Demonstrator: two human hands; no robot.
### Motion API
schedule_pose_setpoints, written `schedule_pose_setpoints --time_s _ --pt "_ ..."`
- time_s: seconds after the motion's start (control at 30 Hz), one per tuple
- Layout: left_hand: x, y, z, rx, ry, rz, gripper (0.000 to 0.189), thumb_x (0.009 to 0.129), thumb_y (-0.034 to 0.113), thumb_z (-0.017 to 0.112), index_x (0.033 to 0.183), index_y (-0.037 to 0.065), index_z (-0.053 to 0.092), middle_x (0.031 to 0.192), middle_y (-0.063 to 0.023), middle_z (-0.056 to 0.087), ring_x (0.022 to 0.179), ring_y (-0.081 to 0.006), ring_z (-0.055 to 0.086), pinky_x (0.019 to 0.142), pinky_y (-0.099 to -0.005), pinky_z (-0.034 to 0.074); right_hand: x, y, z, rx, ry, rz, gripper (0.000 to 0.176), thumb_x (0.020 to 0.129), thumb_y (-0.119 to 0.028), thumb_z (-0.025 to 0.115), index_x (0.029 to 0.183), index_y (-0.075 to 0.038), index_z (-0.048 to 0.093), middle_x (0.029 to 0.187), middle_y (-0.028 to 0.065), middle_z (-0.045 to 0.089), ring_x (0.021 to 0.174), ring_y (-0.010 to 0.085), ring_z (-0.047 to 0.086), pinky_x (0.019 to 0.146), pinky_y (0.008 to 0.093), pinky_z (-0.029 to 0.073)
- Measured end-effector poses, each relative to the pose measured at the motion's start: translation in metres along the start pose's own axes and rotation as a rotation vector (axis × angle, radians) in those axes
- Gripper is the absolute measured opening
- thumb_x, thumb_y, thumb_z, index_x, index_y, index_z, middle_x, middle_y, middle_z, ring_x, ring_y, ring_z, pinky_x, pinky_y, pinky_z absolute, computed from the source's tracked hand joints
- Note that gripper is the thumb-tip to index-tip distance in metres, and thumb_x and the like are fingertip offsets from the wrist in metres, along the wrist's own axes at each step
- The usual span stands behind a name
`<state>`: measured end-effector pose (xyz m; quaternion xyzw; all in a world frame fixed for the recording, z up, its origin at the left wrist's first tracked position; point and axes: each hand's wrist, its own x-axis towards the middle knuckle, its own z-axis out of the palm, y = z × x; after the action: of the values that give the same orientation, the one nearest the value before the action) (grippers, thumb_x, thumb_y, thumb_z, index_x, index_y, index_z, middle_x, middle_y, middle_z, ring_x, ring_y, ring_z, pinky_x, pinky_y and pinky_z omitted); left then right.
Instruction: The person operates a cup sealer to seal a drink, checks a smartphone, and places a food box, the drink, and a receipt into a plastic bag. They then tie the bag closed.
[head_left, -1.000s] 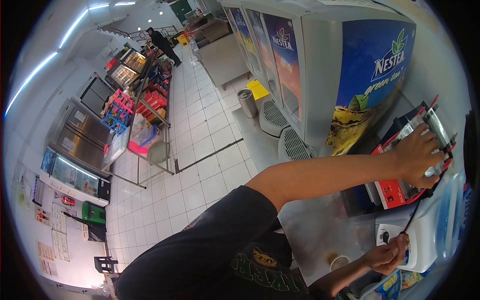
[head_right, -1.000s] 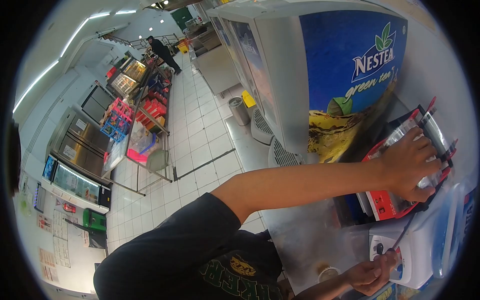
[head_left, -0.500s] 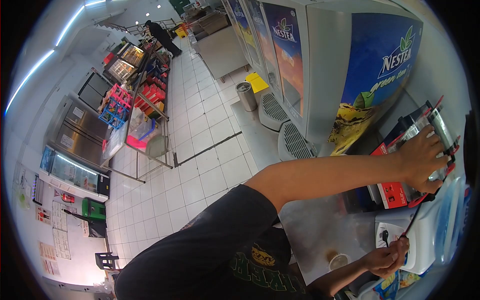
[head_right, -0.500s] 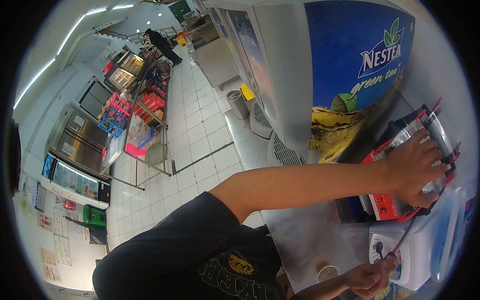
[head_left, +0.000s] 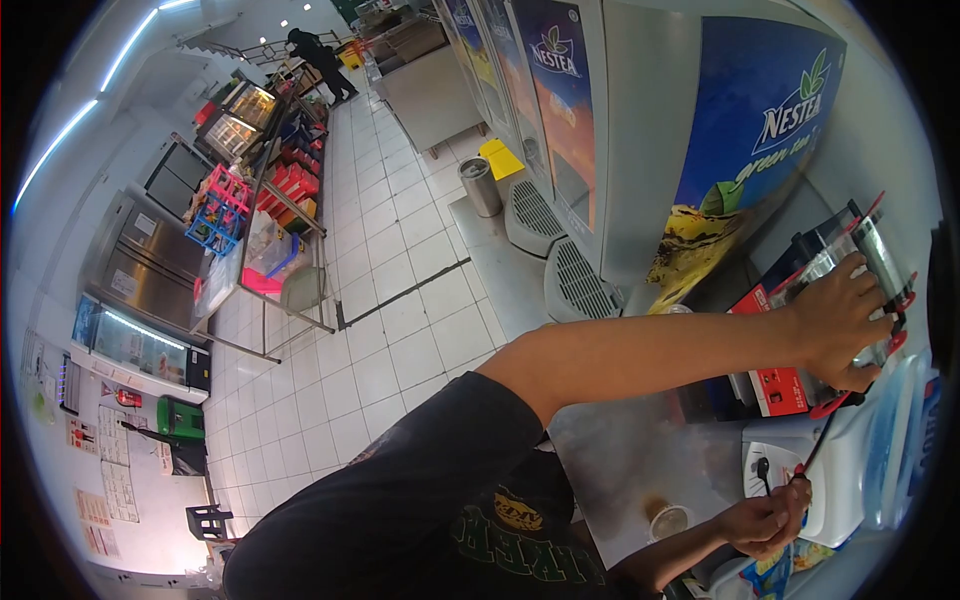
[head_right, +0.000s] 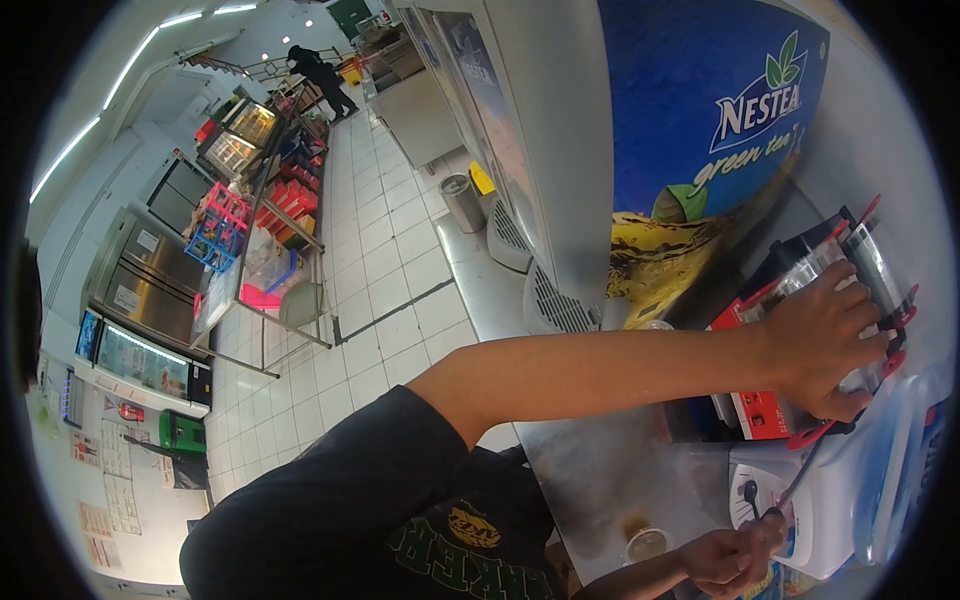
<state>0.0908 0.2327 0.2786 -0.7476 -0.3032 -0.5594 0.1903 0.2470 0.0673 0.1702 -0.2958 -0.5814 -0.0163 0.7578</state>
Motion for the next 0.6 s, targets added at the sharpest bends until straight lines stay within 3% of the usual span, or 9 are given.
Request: schedule_pose_setpoints --time_s 0.1,0.3,0.6 --pt "0.0 0.001 -0.001 -0.006 -0.003 -0.007 0.056 0.066 0.049 0.067 0.101 0.005 0.07 0.092 -0.015 0.065 0.089 -0.0299 0.06 0.099 -0.055 0.036 0.011 -0.004 0.01 -0.024 -0.028 -0.182 0.031 0.095 -0.009 0.04 0.1 0.014 0.061 0.096 0.0273 0.066 0.079 0.0315 0.063 0.065 0.0361 0.051" --pt "0.001 0.001 -0.007 0.026 -0.068 -0.014 0.056 0.067 0.05 0.066 0.102 0.006 0.07 0.093 -0.015 0.066 0.091 -0.0303 0.06 0.098 -0.0552 0.038 0.004 0.009 -0.005 0.027 -0.047 -0.072 0.032 0.094 -0.01 0.041 0.099 0.014 0.061 0.092 0.026 0.066 0.078 0.0321 0.063 0.066 0.0362 0.052" --pt "0.001 0.002 -0.008 0.017 -0.081 -0.01 0.058 0.07 0.051 0.065 0.106 0.005 0.069 0.094 -0.0155 0.066 0.092 -0.0308 0.06 0.1 -0.0546 0.036 0.014 -0.009 0.009 0.035 -0.113 -0.157 0.029 0.092 -0.01 0.04 0.097 0.012 0.059 0.085 0.0242 0.063 0.07 0.0284 0.057 0.067 0.0386 0.049"
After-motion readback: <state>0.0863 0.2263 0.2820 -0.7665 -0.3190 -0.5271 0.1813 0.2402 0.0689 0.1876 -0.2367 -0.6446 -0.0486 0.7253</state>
